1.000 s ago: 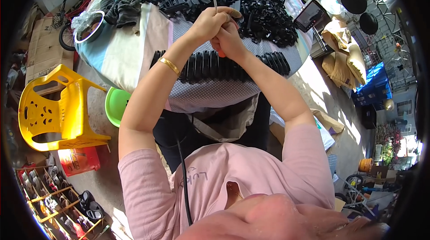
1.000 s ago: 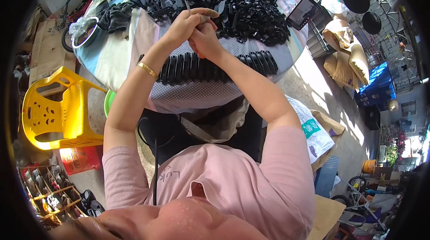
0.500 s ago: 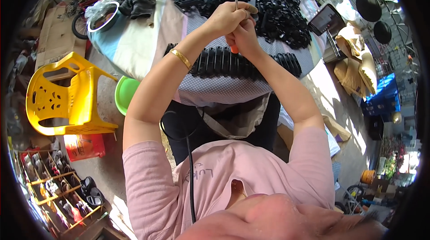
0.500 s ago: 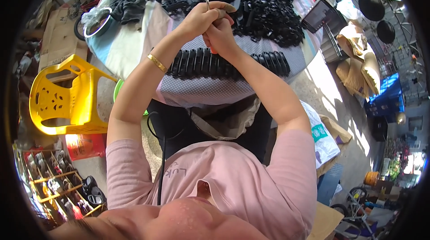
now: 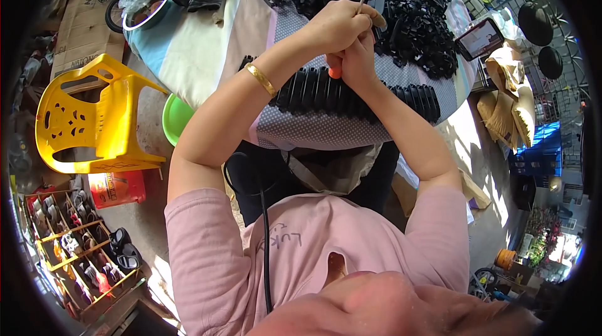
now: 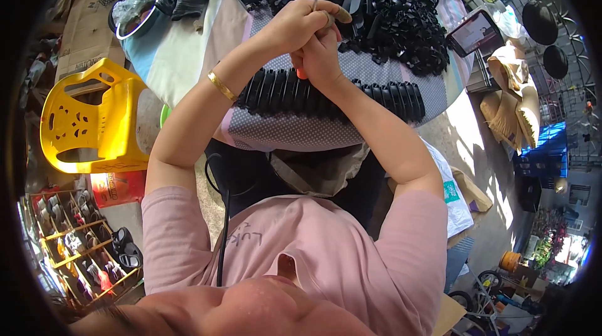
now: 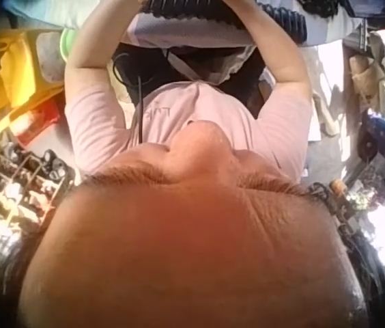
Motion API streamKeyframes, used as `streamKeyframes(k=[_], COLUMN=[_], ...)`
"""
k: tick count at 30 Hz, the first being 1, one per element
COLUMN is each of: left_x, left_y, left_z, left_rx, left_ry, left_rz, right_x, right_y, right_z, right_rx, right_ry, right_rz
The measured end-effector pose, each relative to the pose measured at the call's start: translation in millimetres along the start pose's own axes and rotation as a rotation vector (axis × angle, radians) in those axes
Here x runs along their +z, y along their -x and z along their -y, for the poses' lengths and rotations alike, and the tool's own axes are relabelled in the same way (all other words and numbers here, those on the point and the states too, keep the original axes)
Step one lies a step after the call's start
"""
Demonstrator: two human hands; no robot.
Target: Assembling small black plastic hardware components by hand and using a screwdriver to press parts together.
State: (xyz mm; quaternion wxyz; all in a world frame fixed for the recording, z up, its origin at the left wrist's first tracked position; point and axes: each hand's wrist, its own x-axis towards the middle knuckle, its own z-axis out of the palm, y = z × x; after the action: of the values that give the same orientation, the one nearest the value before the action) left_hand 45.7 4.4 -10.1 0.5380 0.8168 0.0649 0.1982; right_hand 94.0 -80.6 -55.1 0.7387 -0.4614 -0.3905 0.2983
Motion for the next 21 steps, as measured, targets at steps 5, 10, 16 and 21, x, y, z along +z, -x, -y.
streamKeyframes(k=[5,10,16,21], left_x=[-8,-16,-18,-15], left_y=[6,13,19,27], left_z=[-7,-1,2,-8], left_rx=[-0.027,-0.07,-0.04,-0.031], left_ry=[0.001,0.082,0.169,0.071], left_rz=[-0.062,-0.104,-0.067,-0.094], right_x=[-1,15,18,15], right_y=[-7,-6,-6,-4], right_z=[2,-3,-3,-3], right_rx=[0.061,0.032,0.05,-0.01], right_ry=[-0.019,-0.014,0.025,0.024], right_rz=[0.107,0.103,0.075,0.077])
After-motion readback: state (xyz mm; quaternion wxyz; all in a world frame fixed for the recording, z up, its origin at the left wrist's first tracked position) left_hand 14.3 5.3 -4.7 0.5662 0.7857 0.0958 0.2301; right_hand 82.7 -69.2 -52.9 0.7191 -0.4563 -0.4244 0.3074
